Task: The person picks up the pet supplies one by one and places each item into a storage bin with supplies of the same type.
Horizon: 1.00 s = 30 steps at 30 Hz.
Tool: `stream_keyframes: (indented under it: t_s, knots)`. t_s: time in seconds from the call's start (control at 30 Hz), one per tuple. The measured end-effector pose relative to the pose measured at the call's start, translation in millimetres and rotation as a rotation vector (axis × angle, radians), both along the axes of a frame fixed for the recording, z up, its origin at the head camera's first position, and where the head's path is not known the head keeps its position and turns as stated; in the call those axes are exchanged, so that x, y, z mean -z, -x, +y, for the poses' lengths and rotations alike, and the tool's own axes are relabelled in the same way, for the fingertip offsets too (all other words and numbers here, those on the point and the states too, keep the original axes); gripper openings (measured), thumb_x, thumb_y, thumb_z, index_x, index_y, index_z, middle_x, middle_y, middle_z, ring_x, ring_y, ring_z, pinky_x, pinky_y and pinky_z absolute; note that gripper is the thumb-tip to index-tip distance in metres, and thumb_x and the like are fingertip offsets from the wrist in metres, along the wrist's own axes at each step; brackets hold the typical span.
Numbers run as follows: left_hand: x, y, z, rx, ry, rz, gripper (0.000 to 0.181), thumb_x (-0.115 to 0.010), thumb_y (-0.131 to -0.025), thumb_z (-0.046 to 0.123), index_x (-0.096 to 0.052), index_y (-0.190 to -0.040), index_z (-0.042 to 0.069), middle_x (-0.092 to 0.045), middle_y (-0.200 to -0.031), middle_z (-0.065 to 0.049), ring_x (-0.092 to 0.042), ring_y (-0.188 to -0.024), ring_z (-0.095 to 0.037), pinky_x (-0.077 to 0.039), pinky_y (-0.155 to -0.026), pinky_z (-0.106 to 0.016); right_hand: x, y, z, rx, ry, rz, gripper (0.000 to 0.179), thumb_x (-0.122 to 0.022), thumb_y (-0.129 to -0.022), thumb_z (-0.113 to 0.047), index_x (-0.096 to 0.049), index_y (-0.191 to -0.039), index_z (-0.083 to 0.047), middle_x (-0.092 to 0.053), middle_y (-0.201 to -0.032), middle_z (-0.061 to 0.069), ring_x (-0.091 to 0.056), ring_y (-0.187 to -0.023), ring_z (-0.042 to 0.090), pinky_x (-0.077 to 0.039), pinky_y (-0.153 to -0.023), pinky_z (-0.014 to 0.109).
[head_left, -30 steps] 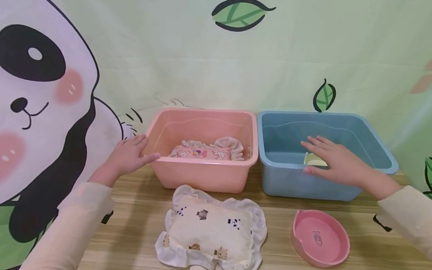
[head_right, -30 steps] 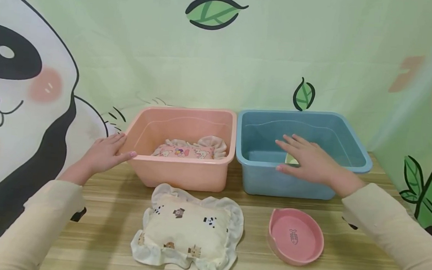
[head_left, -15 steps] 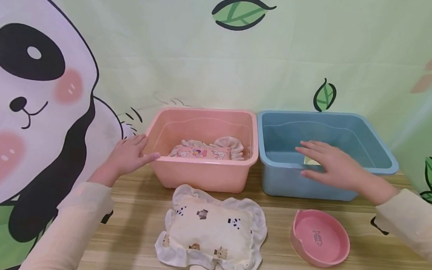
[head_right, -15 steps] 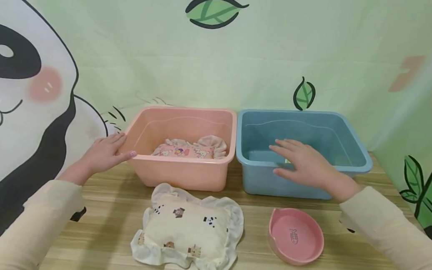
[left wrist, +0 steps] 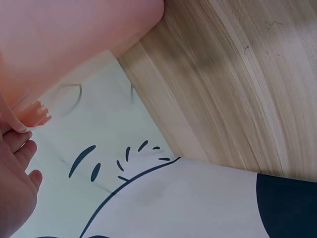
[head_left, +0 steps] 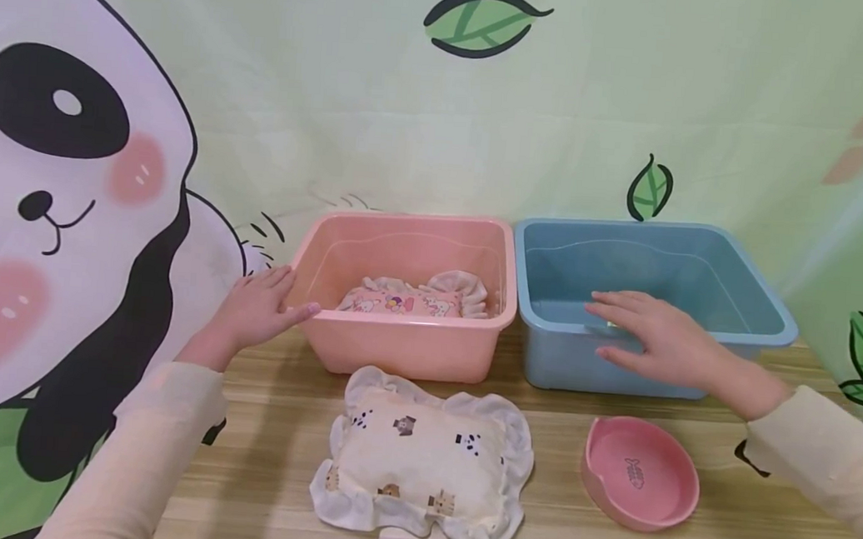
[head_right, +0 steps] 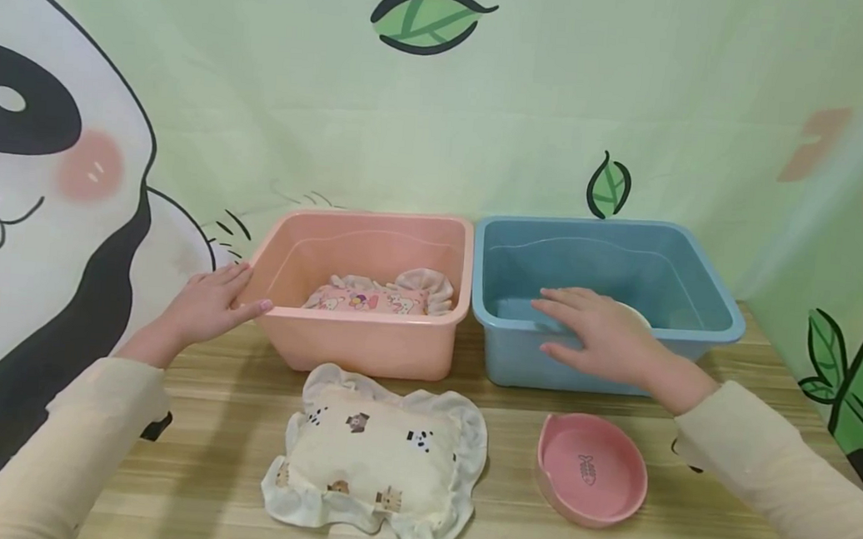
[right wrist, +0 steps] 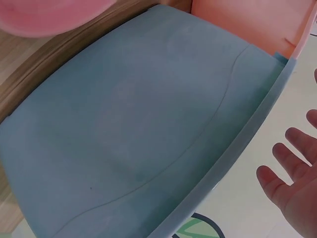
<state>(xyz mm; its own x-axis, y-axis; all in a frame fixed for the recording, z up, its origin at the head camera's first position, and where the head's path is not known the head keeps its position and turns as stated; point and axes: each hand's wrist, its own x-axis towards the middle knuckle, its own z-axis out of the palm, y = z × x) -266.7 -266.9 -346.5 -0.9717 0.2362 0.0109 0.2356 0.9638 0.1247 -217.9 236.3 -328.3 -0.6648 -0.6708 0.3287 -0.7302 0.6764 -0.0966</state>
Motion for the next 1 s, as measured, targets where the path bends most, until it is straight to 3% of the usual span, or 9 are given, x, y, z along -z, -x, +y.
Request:
stream_keyframes:
  t_s: [0.47,0.83,1.0]
  knots:
    - [-0.4,0.0,-1.7,0.013,0.021,0.002,0.088,-0.032,-0.083,0.065,-0.02,-0.139,-0.003,-0.024,-0.142,-0.024,-0.019,-0.131,-0.04,-0.013,-0.104,-0.057,11.2,-3.0,-4.1,-0.051,0.055,0.098,0.052,-0.073,-0.068,-0.018,-0.057,-0.116,-0.005,-0.057,-0.118,0.013,-0.053,-0.107,0.029,-0.043,-0.085,0.046]
    - [0.1,-1.3,-1.8,0.014,0.013,-0.005,0.088,-0.032,-0.083,0.065,-0.019,-0.139,-0.002,-0.023,-0.143,-0.023,-0.018,-0.132,-0.04,-0.012,-0.105,-0.056,8.3,-15.1,-14.1,-0.093,0.087,0.046,0.045,-0.07,-0.072,-0.018,-0.058,-0.114,-0.007,-0.058,-0.115,0.011,-0.052,-0.107,0.028,-0.044,-0.085,0.046]
    - [0.0,-0.9,-1.8,0.014,0.004,0.004,0.087,-0.033,-0.083,0.064,-0.02,-0.139,-0.002,-0.024,-0.142,-0.023,-0.018,-0.131,-0.04,-0.012,-0.104,-0.056,11.2,-18.5,-17.0,-0.108,0.098,0.062,0.043,-0.069,-0.074,-0.018,-0.058,-0.114,-0.009,-0.059,-0.115,0.01,-0.053,-0.106,0.026,-0.046,-0.084,0.045]
